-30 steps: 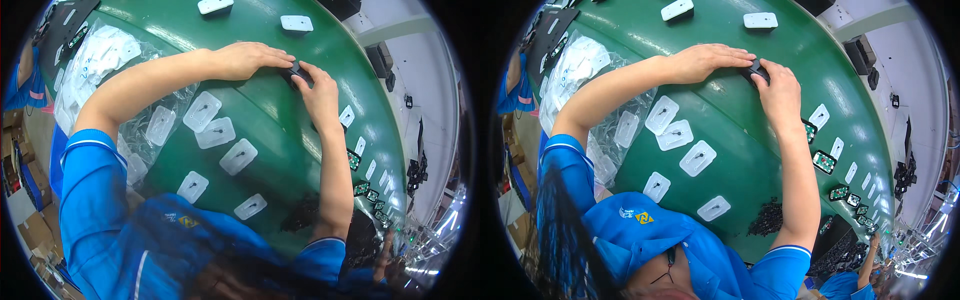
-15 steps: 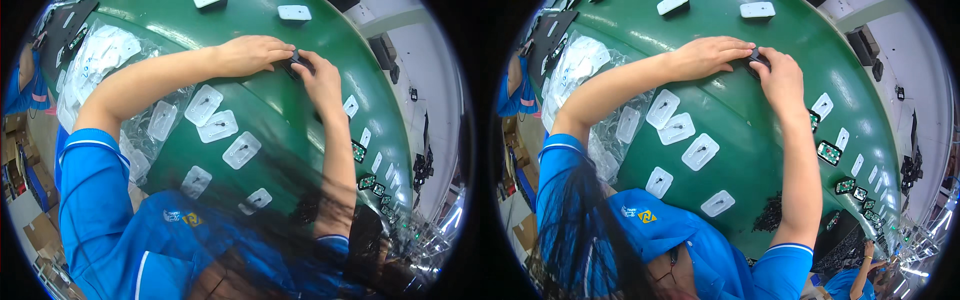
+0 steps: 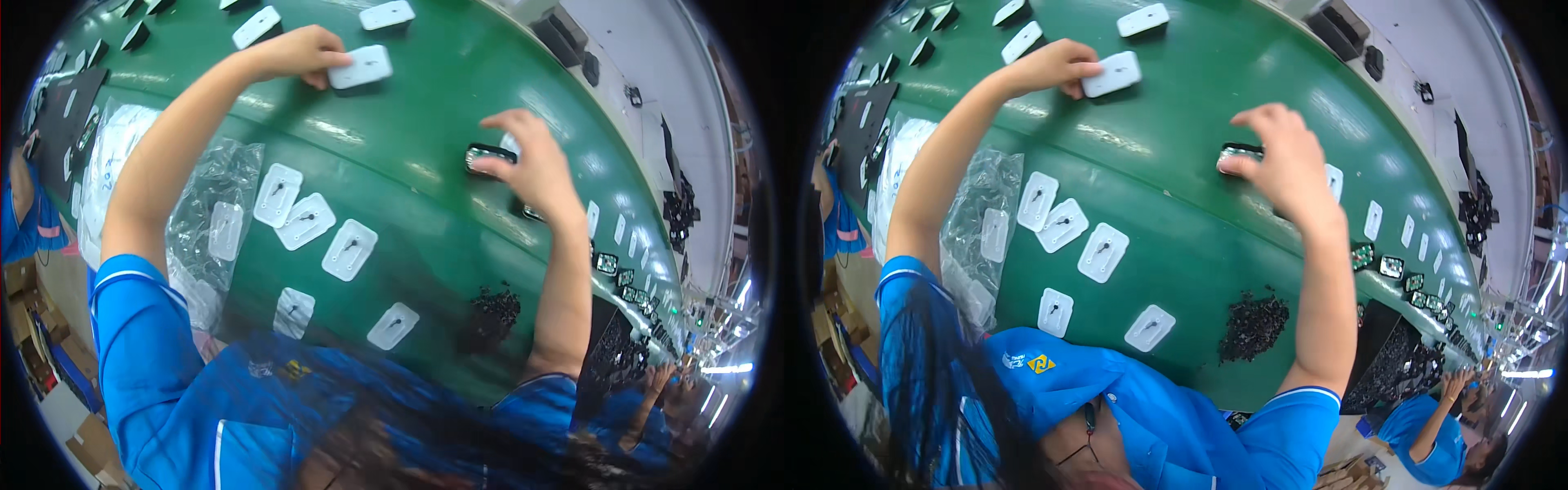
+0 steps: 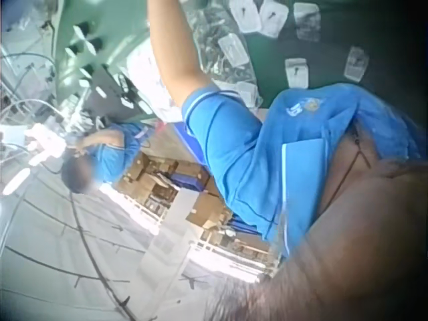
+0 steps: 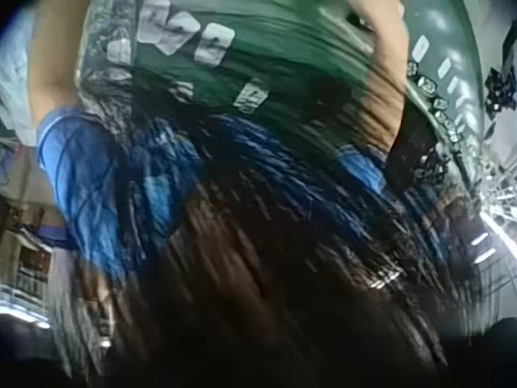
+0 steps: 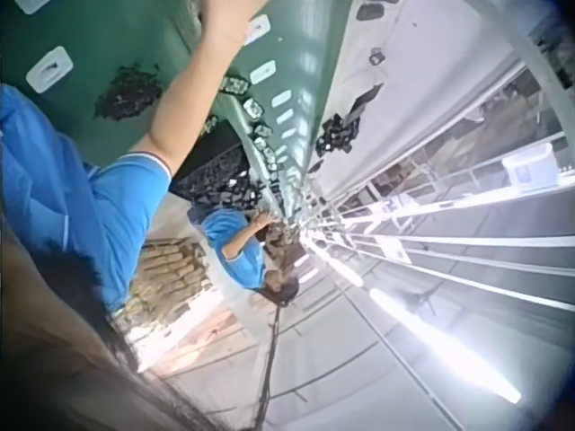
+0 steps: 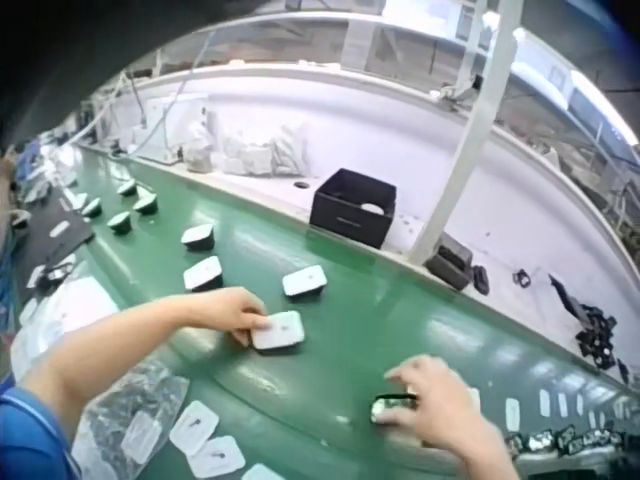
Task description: The person assembles small electronic devices at a green workbench. They pick up white plastic casings and green circuit boards, insert the boards into the casings, and secure them with black screws. The person handles the components one at a time, placing the finished units on the table.
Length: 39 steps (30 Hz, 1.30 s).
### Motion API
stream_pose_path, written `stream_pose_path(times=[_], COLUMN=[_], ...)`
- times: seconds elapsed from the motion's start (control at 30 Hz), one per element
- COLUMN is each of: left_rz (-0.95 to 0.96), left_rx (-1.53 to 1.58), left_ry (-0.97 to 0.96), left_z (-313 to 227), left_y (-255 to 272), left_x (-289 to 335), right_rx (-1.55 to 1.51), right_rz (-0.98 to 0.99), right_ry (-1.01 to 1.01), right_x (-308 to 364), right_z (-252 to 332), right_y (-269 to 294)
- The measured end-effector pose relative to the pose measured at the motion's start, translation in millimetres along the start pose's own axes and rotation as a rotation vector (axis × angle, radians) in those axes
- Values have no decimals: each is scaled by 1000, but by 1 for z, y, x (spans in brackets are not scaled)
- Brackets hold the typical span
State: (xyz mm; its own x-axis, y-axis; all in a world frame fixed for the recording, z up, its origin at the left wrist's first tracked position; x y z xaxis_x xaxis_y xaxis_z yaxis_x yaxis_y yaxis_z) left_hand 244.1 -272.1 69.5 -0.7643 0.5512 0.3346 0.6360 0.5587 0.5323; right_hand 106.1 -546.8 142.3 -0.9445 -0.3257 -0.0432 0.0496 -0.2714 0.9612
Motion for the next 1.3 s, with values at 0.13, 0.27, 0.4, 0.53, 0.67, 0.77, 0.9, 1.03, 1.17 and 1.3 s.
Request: stream_pose_path(times=[0.13, 0.27, 0.4, 0.53, 0.67, 0.77, 0.9, 1.03, 1.17, 1.3], left_rz=[88, 20, -484, -433, -415, -451, -504, -421, -417, -255], left_rx=[13, -214, -736, -631, -714, -777, -847, -876, -829, -825], left_ry=[191, 290, -134, -455, -437, -418, -511, -550, -510, -565], left_z=[-6, -10, -57, -138, -171, -172, -161, -160, -165, -151], left_y=[9, 17, 10, -96, -174, -192, -193, -186, -197, -178], left_x=[4, 6, 12, 1, -35, -56, -71, -58, -56, -58], right_rx=[-4, -189, -505, -712, -543, -179, -152, -166, -189, -259], right_rz=[-133, -279, -158, 37, -127, -132, -83, -16, 57, -244], right_ry=[-17, -44, -98, -253, -241, -143, 34, 95, 110, 60], right_x=[34, 43, 71, 101, 102, 106, 120, 127, 123, 112], right_z=[-4, 2, 45, 67, 59, 62, 70, 72, 68, 39], right_y=[-29, -30, -20, -41, -51, -41, -41, -41, -27, 10])
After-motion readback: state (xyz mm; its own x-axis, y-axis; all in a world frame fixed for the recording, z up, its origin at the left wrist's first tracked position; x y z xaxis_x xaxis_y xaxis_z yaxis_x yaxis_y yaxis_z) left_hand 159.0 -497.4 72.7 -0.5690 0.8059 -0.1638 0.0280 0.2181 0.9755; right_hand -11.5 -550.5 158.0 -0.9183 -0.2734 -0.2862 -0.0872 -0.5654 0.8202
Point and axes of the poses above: each hand's wrist, its own x-axis away from the middle knuckle, its own y-axis out of the back of the hand, z = x × y, the point moved 5 cm from there along -x, towards the middle knuckle, and after that the axes turned 1 degree about y, right-handed, at the moved point
